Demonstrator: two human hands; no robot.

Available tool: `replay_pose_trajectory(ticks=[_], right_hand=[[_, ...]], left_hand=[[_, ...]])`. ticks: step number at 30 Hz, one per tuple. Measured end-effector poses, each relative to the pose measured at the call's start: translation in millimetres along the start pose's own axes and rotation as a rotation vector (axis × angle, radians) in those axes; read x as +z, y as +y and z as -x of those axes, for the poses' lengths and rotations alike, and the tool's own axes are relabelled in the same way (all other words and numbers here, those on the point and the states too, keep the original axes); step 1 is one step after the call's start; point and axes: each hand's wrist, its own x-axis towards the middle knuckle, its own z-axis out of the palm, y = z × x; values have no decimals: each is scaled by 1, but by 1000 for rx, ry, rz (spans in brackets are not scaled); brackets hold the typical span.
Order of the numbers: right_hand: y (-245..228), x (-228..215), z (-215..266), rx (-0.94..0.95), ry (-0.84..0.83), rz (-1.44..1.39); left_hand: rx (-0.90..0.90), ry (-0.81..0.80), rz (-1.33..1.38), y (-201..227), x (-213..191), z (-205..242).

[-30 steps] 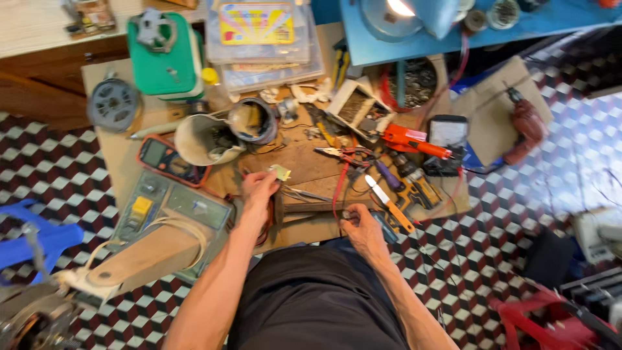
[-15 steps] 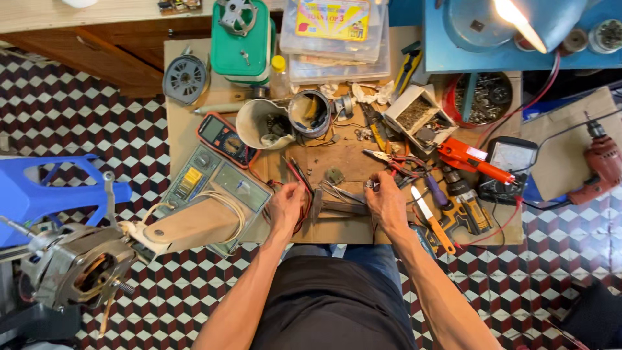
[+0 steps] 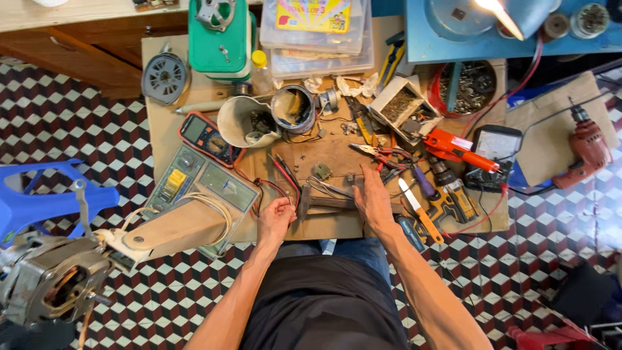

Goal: The person retrieves a wooden block and places it on the workbench. They then use a cordless drill to work on a small electronic component, followed by using a heat gun to apply heat. Finally, they use a screwdriver to adjust the component.

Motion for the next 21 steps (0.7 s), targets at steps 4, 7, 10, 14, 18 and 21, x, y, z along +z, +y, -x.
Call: replay_pose_trajectory(ticks=[4,7,10,14,18,21], right_hand=[[-8,-16,34,264,81,-79],[-9,-27,58,304,183,-70],[-9,-38,86,252,226,-34],[-4,-40,108,338,235,-130],[2,-38,98,461,209,-128],[5,-36,91,307,261,-175]], left_hand=[[80,-82,-96,2,32,-25],[155,-190,-133,15,58,-43],[180,-215,-308,33,81,-57],[129,-313,-270,28,103,-76],[127,-343,-210,28,118,-90],[138,-269,-217,26,128,-84]])
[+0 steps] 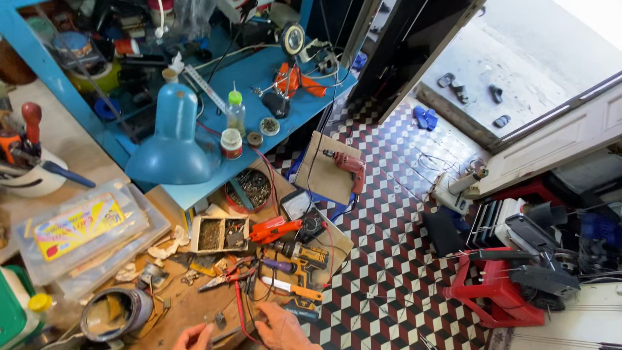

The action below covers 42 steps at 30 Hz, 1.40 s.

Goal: The person retrieves a wooden block and places it on the workbench. They then use a cordless drill to work on a small electronic component, followed by using a heat gun to apply heat. Finally, they use a screwdriver to adjust the component.

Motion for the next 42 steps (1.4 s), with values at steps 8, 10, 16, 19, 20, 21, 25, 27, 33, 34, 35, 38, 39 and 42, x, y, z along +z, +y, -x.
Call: replay_pose_trajectory(ticks=[8,10,16,19,20,21,25,27,33,34,35,38,39,42], right_hand=[[-54,-7,-31,29,-131,-230],[-71,-11,-30,-118,-113,-200],[-108,-33,-24,156,-286,-283],[-113,-31,-18,172,-320,-298],[-111,-28,-16,167,-331,-302],[-109,-24,-12,235,-352,-328],[-97,-9,-4,391,-453,-394],[-89,-4,4,409,-484,-365],[-65,11,10,437,-582,-359],[-63,11,12,435,-591,-363],[-63,11,15,432,-600,-367],[-75,-1,17,454,-575,-488],[-80,-6,18,394,-574,-416],[-95,-29,26,208,-540,-205]], left_hand=[[341,-70,-190,47,37,11],[458,-100,-266,54,21,44],[256,-172,-400,108,-12,114],[137,-208,-276,108,-26,128],[90,-223,-182,102,-29,129],[45,-236,-86,96,-34,130],[-81,-236,104,68,-41,139],[-180,-238,262,58,-41,149],[-214,-245,515,45,-42,173],[-203,-228,544,43,-39,176],[-192,-211,572,41,-35,179],[-144,-174,654,41,-20,183],[-128,-165,680,41,-16,187],[-124,-123,735,40,2,198]])
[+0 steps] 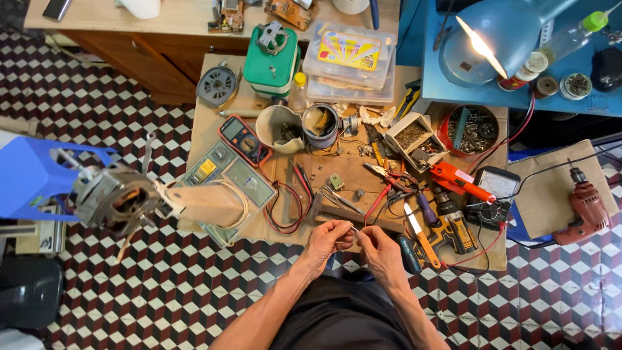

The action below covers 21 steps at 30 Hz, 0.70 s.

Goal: The person retrieves a wooden block and places it on the workbench. They then use a cordless drill to work on a small electronic component, followed by using a heat gun to apply heat. Finally, they use a screwdriver to adjust the component.

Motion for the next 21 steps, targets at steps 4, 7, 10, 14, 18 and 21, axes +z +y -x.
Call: replay_pose_trajectory(ticks=[4,7,10,14,18,21], right_hand=[[-13,-21,26,-269,102,274],[-10,-31,39,-336,158,292],[-2,-51,45,-398,242,301],[12,-88,59,-470,238,229],[17,-140,87,-337,367,119],[25,-187,106,-153,551,73]], left_hand=[[4,38,172,-19,32,17],[17,49,253,-35,58,28],[50,58,203,-53,81,30],[15,70,144,-78,101,16],[-90,46,-26,-107,136,-19],[-22,-255,-82,-139,194,-53]])
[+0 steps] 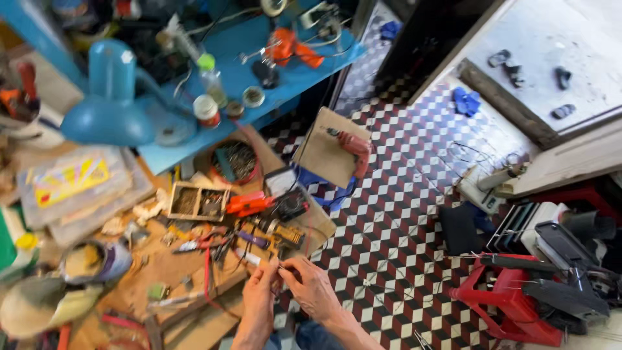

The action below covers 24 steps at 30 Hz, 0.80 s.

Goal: The person retrieves a wooden block and places it on the workbench. They then use a cordless drill to work on a small electronic component, followed by using a heat gun to apply heat. Finally, they use a screwdriver to adjust the component.

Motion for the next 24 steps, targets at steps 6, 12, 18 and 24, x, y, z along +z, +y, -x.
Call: replay_pose_trajectory(ticks=[6,12,18,24], right_hand=[[72,-123,-17,153,349,-190],[172,-281,-36,382,431,-359],[237,-432,-33,515,468,-418],[313,-534,-86,496,531,-562]], left_hand=[[-186,-9,-155,-48,152,-49],[-302,-8,-272,-150,305,-96],[-392,-131,-480,-245,423,-109],[-410,-65,-455,-297,503,-167]])
